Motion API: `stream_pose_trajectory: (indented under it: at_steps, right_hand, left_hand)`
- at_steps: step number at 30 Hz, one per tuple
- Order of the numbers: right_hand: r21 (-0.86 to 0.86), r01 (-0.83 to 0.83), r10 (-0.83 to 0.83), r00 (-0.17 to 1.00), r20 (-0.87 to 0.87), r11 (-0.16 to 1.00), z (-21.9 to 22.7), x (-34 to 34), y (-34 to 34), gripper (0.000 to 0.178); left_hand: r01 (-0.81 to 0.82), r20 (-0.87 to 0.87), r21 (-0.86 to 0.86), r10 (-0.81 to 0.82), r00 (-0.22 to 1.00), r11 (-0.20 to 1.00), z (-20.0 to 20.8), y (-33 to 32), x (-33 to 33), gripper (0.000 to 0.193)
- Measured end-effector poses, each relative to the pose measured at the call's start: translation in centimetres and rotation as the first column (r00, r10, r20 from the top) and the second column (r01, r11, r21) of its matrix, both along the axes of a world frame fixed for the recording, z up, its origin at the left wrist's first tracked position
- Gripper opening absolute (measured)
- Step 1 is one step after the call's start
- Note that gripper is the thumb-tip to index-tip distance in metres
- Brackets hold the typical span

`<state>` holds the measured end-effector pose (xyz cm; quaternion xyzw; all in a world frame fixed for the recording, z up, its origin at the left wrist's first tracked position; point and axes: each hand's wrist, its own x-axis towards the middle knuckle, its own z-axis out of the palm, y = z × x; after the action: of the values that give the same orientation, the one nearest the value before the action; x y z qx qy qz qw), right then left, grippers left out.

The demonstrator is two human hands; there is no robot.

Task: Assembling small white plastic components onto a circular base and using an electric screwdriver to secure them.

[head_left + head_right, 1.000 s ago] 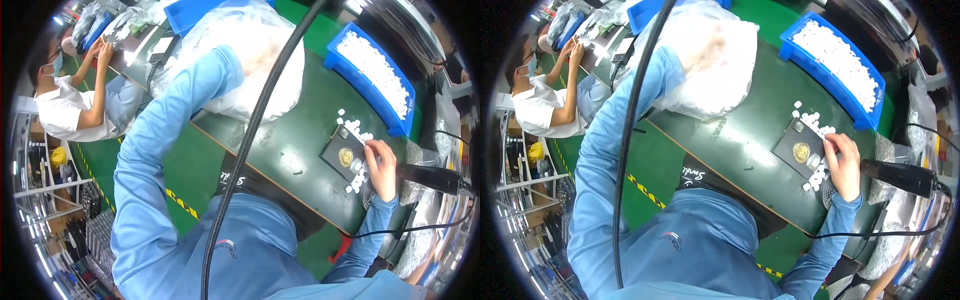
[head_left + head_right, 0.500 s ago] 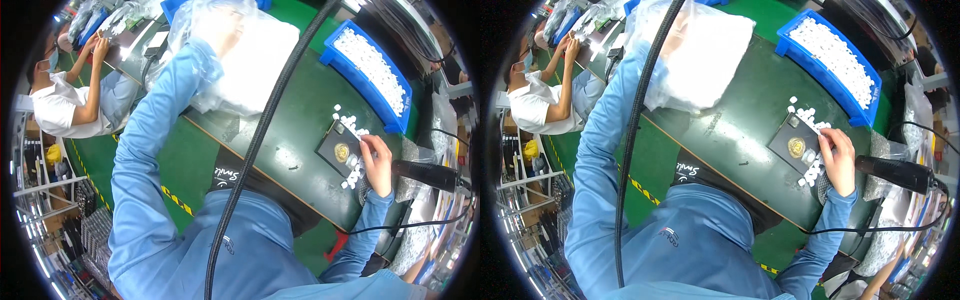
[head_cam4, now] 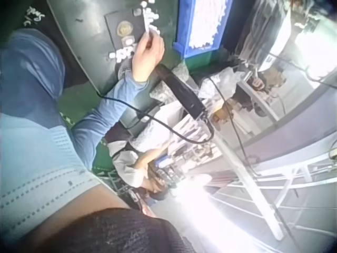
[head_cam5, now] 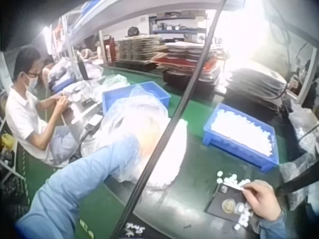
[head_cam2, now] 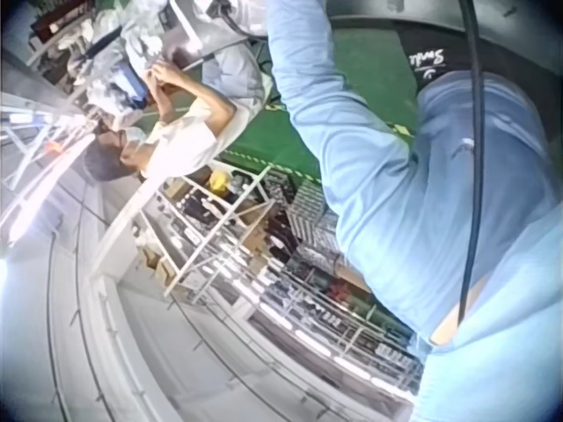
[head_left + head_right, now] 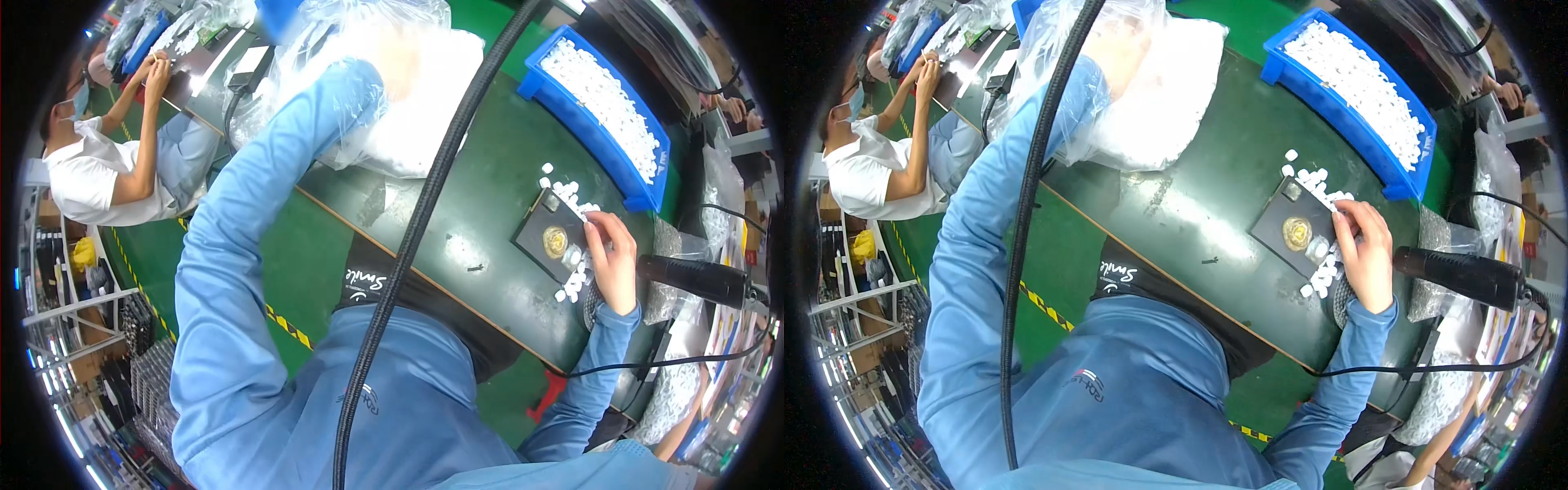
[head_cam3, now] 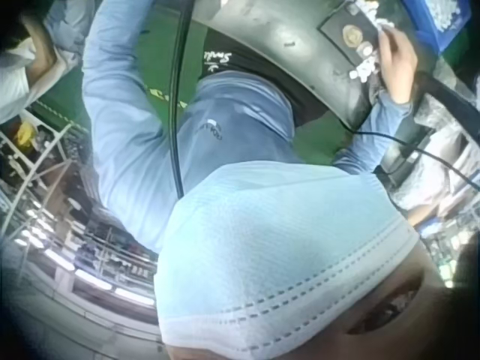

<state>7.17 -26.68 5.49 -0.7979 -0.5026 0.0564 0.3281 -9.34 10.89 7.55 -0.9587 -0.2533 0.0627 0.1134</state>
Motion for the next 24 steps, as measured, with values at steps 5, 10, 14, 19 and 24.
stream_pose_trajectory:
  at_steps: [5,10,14,19,24]
  right_hand:
    - [-0.016,0.008,-0.007,1.0,0.015,1.0,-0.1,0.1,-0.2,0.012]
    - [-0.011,-0.013,0.014,0.999,0.038,1.0,-0.1,0.0,-0.2,0.013]
    - [-0.014,-0.003,0.003,1.0,0.018,1.0,-0.4,0.2,-0.3,0.013]
    - [0.012,-0.004,0.003,1.0,0.03,1.0,-0.3,0.2,-0.3,0.013]
    - [-0.065,0.01,-0.008,1.0,0.029,0.998,-0.4,0.6,-0.5,0.014]
  left_hand:
    - [0.021,-0.034,-0.023,-0.021,0.999,1.0,1.0,-1.6,0.8,0.061]
    - [0.154,0.255,0.16,-0.192,0.948,0.975,-2.9,0.2,-1.4,0.058]
    - [0.09,0.218,0.133,-0.117,0.969,0.987,-2.8,0.2,0.6,0.044]
    - [0.205,0.105,0.132,-0.22,0.97,0.97,-1.4,-0.7,0.8,0.024]
    - [0.242,0.098,0.042,-0.245,0.965,0.969,-1.4,1.8,0.2,0.02]
